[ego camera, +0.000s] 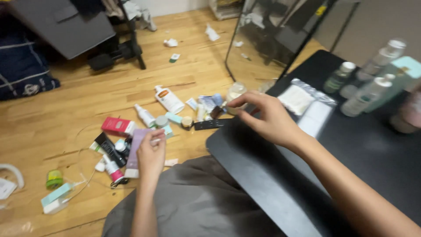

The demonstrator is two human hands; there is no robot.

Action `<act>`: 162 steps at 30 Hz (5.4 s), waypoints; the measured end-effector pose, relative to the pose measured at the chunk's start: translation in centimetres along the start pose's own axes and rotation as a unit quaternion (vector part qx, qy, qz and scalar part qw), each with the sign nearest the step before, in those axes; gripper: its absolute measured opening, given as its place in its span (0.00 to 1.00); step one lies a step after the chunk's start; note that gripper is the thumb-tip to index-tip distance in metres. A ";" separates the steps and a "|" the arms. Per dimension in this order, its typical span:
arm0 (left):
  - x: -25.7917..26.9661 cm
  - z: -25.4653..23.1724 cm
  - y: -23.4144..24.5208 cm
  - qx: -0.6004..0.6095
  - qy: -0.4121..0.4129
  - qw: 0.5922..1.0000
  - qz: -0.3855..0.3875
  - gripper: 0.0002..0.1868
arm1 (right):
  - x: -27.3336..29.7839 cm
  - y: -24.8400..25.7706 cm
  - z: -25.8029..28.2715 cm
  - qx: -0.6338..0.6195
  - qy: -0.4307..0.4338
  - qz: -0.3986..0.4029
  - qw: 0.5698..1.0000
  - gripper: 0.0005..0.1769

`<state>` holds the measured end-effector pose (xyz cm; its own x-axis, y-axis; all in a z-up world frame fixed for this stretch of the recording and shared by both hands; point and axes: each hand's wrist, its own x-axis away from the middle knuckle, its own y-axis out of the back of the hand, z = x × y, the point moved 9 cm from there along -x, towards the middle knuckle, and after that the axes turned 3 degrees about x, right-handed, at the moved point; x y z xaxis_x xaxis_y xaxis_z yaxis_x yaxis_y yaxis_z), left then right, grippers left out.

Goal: The recorder is picking up various skincare and cosmetic products from a pile on the floor and placing them onto a black table.

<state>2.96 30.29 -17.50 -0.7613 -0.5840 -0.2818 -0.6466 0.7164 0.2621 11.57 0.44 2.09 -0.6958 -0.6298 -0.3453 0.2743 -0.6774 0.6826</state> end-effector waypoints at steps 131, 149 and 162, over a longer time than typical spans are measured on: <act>2.9 -19.7 -24.4 0.188 -0.045 0.913 0.359 0.14 | 21.6 18.1 -12.6 0.236 -0.259 -0.315 0.882 0.28; 3.6 -21.3 -23.6 0.082 -0.059 0.931 0.352 0.14 | 20.8 17.6 -9.9 0.313 -0.212 -0.299 0.876 0.15; 2.9 -19.0 -24.8 0.202 -0.090 0.906 0.362 0.12 | 20.2 16.9 -7.0 0.307 -0.129 -0.337 0.881 0.13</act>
<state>15.81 3.56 -7.28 -0.9349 0.1406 -0.3259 0.1173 0.9890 0.0903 6.82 -26.38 2.12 -0.7127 -0.0031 -0.7015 -0.6139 -0.4810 0.6259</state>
